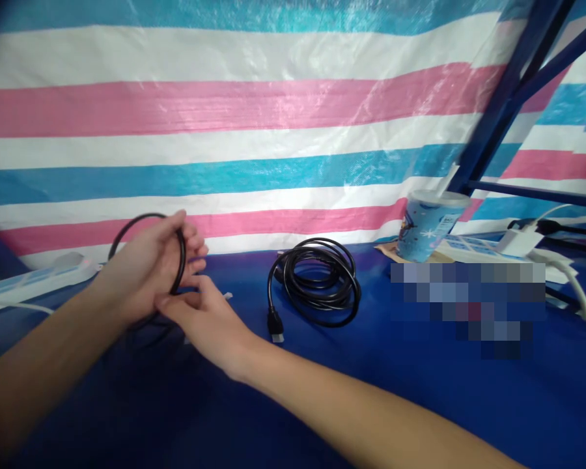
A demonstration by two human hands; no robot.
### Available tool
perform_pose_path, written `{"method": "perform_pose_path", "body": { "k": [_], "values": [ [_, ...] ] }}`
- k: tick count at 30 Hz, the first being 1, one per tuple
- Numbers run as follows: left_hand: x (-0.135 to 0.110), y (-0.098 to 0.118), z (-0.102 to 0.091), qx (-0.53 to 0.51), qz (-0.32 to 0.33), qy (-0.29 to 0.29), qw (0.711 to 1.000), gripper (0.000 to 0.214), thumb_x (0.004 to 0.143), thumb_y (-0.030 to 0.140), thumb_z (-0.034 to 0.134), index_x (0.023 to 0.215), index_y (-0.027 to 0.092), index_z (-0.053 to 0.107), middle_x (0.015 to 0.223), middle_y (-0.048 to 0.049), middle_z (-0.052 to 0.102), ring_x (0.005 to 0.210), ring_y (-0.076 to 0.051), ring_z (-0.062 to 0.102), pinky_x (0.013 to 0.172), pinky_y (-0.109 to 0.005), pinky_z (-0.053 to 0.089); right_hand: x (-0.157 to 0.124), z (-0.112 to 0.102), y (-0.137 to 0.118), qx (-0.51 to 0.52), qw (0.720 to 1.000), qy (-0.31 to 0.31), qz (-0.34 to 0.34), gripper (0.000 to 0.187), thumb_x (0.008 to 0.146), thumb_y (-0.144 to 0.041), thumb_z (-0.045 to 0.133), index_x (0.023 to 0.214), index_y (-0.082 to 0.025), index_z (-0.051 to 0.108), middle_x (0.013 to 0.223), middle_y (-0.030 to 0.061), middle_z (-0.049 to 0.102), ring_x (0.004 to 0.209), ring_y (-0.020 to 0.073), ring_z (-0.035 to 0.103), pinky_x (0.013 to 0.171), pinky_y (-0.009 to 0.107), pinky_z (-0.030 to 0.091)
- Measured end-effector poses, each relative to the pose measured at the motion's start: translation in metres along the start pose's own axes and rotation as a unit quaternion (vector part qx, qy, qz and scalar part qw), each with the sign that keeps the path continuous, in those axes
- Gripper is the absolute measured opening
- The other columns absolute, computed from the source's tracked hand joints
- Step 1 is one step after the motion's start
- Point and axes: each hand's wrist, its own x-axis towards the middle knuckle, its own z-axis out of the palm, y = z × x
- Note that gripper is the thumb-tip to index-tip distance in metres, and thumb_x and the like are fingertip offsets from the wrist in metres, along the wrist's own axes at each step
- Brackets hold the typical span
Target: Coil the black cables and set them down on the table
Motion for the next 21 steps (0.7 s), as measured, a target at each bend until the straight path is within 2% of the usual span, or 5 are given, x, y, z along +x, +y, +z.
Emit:
{"method": "perform_pose_path", "body": {
  "k": [4,7,10,16,21],
  "values": [
    [0.010,0.040,0.013,-0.018,0.108,-0.012,0.994,0.036,0.094,0.035,0.034,0.075,0.015,0.057,0.070,-0.0016,0.058,0.061,-0.009,0.055,0.054,-0.020,0.043,0.011,0.002,-0.016,-0.086,0.994,-0.062,-0.026,0.036,0.088,-0.051,0.048,0.079,-0.020,0.064,0.088,0.0019,0.066,0.092,0.0181,0.060,0.085,0.032,0.041],
    [0.013,0.057,0.019,0.017,0.171,-0.026,0.985,0.035,0.094,0.033,0.032,0.090,0.014,0.060,0.084,-0.0033,0.064,0.069,-0.010,0.058,0.057,-0.020,0.044,0.013,0.005,-0.023,-0.166,0.982,-0.079,-0.031,0.035,0.079,-0.053,0.061,0.099,-0.024,0.068,0.098,0.0016,0.067,0.087,0.0191,0.059,0.076,0.032,0.042],
    [0.018,0.062,0.017,0.113,0.233,-0.013,0.966,0.031,0.089,0.037,0.043,0.093,0.014,0.062,0.093,-0.0051,0.066,0.077,-0.013,0.059,0.058,-0.022,0.043,0.018,0.005,-0.028,-0.289,0.955,-0.031,-0.062,0.049,0.079,-0.051,0.061,0.121,-0.026,0.058,0.112,0.0050,0.065,0.090,0.0202,0.059,0.074,0.033,0.043],
    [0.028,0.077,-0.028,0.376,0.287,0.074,0.878,0.036,0.078,0.046,0.052,0.075,0.015,0.069,0.079,-0.0079,0.068,0.068,-0.018,0.060,0.057,-0.029,0.040,0.038,-0.023,-0.044,-0.356,0.922,0.083,-0.127,0.023,0.082,-0.014,0.048,0.102,-0.018,0.059,0.099,0.0059,0.066,0.080,0.0169,0.060,0.073,0.033,0.045],
    [0.031,0.095,-0.071,0.372,0.217,0.108,0.896,0.026,0.070,0.035,0.052,0.069,0.014,0.067,0.075,-0.0085,0.067,0.057,-0.015,0.055,0.055,-0.029,0.041,0.050,-0.049,-0.054,-0.369,0.912,0.133,-0.121,0.035,0.070,-0.001,0.045,0.099,-0.018,0.055,0.116,0.0085,0.058,0.080,0.0170,0.060,0.076,0.036,0.047]
  ]
}}
